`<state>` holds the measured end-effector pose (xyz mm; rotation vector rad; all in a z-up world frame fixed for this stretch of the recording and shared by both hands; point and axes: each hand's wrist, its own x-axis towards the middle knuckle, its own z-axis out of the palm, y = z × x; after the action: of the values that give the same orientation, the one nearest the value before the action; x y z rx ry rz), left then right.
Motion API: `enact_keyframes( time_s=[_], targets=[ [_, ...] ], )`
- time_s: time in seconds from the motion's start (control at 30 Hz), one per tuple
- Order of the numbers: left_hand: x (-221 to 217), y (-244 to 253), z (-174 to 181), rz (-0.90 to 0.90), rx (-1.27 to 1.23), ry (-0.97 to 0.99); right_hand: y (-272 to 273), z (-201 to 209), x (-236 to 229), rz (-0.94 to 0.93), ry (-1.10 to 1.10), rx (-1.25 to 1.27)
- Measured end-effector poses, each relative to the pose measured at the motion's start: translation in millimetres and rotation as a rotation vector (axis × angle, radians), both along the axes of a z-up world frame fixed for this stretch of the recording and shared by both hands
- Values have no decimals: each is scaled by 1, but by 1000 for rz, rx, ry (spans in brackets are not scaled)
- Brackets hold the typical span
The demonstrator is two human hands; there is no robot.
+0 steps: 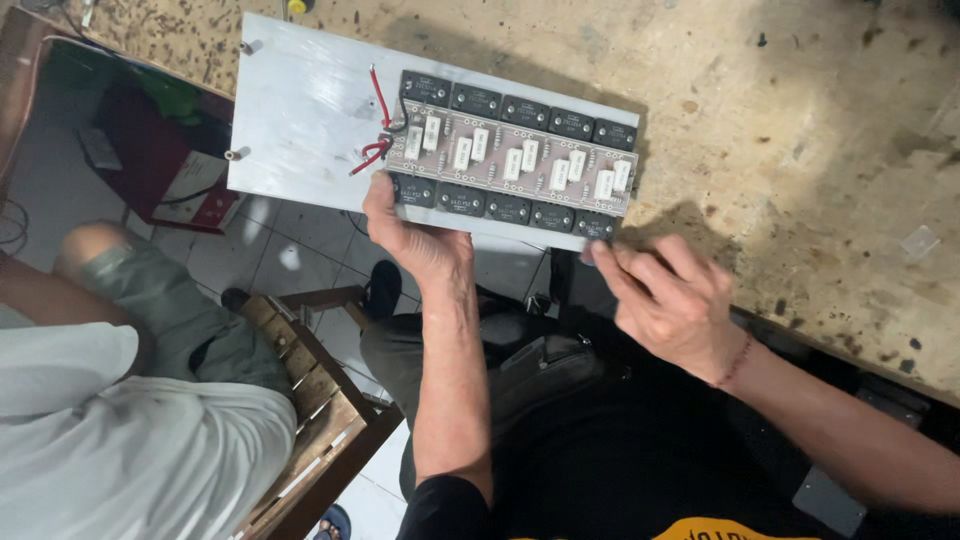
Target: The person cleans the surface of a metal electrical panel with a blue plastic scraper. They hold the panel with one hand and scrape the surface with the other, moving the scraper across different areas to remove residue.
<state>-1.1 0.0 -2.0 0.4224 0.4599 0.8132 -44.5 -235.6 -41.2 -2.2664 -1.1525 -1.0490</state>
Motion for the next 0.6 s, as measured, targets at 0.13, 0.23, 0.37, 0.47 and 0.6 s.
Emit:
enact_keyframes(
  time_s=[0.13,0.23,0.37,0.47,0.6],
  targets=[
    [0,-3,7,-24,-7,-7,4,12,-1,22,13,-16],
    [1,-1,4,-20,-12,-7,20,49,2,68,21,-3],
    [2,0,-1,29,6,14,3,19,2,31,67,-76],
    [1,-1,-2,46,7,10,-1,11,8,25,42,-95],
    [1,1,2,17,0,29,25,44,10,33,4,-17]
  ],
)
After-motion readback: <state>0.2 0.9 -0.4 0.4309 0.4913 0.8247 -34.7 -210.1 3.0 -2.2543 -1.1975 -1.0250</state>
